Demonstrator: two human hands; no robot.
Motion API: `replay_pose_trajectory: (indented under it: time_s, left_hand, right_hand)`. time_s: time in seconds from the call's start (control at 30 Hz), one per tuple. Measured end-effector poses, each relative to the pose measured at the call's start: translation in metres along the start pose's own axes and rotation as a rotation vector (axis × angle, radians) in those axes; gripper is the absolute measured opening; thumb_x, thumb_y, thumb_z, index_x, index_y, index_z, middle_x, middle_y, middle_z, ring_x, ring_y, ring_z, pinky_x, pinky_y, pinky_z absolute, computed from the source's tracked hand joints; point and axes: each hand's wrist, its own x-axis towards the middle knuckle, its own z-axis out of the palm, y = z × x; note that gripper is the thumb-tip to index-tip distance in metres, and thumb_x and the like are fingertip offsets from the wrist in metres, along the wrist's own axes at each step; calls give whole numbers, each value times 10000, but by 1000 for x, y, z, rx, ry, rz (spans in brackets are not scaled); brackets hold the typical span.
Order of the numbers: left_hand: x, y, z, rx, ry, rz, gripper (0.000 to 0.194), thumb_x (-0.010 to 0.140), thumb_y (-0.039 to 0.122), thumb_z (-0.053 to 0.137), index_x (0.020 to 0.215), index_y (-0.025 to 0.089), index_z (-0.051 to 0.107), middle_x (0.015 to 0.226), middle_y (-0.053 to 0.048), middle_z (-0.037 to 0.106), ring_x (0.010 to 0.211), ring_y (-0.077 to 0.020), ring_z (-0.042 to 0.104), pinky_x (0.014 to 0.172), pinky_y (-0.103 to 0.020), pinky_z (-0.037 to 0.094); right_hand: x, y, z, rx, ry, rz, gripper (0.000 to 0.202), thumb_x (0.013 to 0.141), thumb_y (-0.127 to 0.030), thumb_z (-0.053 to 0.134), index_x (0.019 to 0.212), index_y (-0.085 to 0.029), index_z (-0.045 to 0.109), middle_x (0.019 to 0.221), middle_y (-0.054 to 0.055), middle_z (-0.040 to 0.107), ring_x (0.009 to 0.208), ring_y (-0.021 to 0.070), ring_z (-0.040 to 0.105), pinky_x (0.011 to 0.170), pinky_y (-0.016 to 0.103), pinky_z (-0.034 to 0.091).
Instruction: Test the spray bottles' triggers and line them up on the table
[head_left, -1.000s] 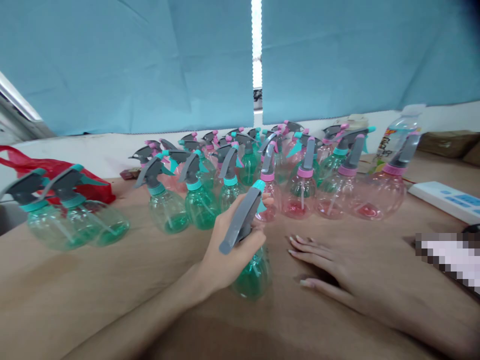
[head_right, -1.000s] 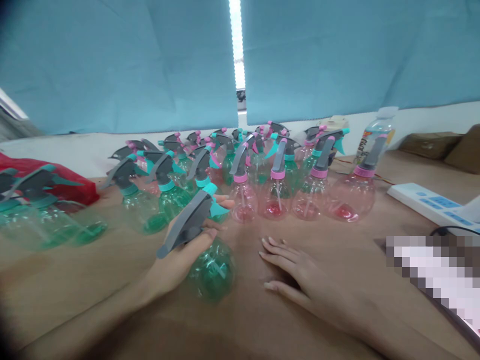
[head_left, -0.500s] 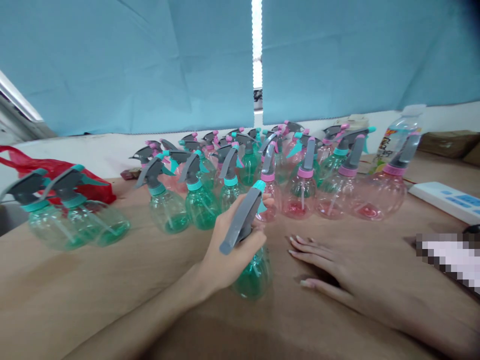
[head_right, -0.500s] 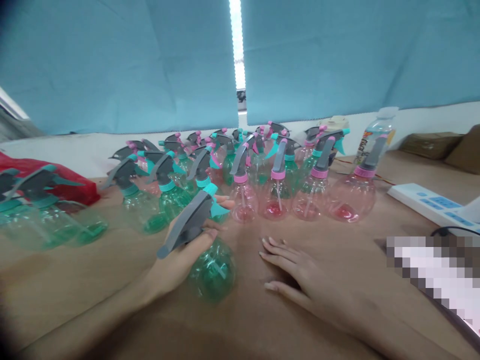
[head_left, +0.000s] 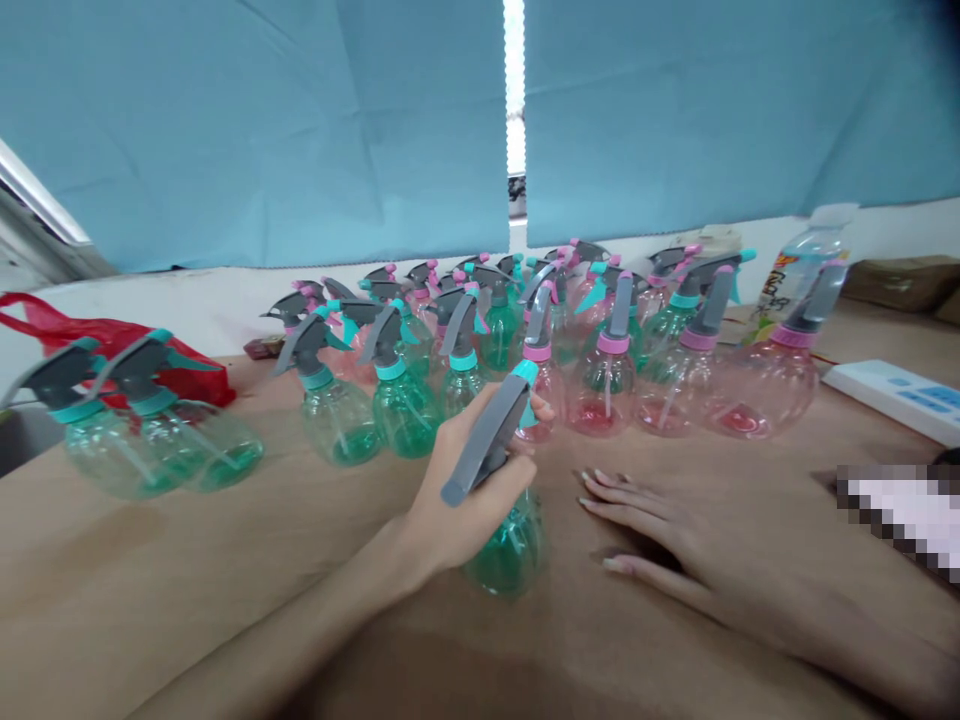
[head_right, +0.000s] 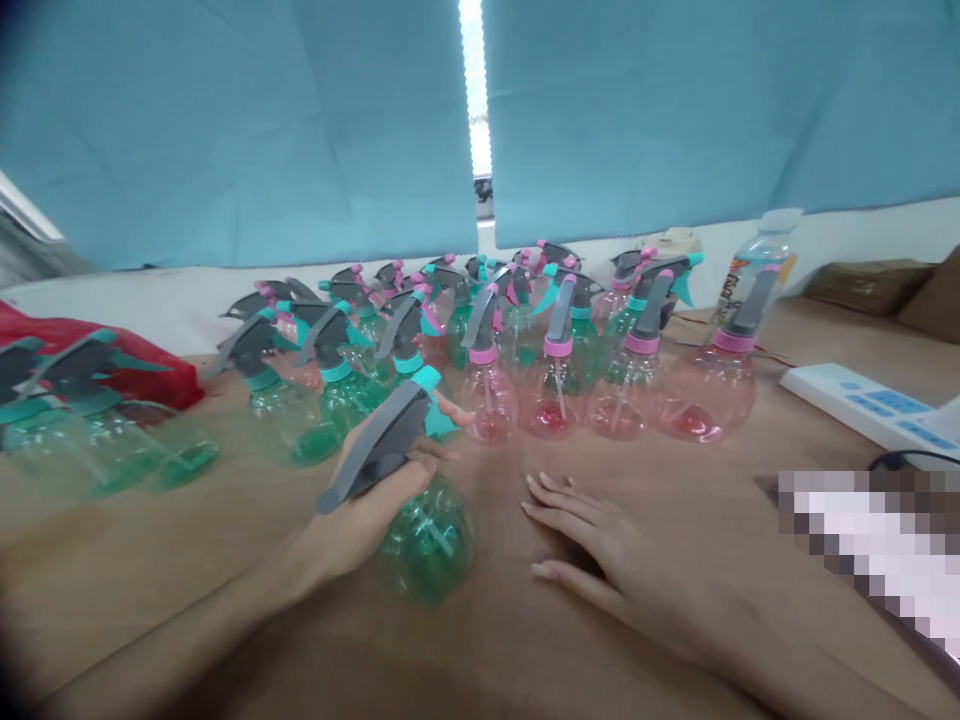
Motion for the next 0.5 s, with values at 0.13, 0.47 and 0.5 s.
replay_pose_trajectory:
  time_s: [0.13,0.47,0.5]
  left_hand:
    - [1,-2,0,-1,3,20,224,694,189,493,903,218,567,706,21,566,546,-121,462,543,-262,403]
    - [-2,0,-2,24,-6,22,153,697,191,468,823,221,548,646,41,494,557,-126,441,536,-259,372]
    - [-2,-1,-2,12,-10,13,186,693,188,464,855,231,545,649,44,496,564,-131,455,535,-258,376]
  right_hand:
    - [0,1,1,14,21,-11,531,901,-498,478,1365,-241,464,1474,48,373,1342,263,346,1099,479,309]
    - [0,1,1,-29,8,-16,538,904,-494,476,1373,-230,451,1474,44,362,1345,247,338,1102,463,304]
    - [-1,0,1,-29,10,-14,540,902,-491,480,1372,-226,453,1472,46,365,1345,248,338,1101,462,306]
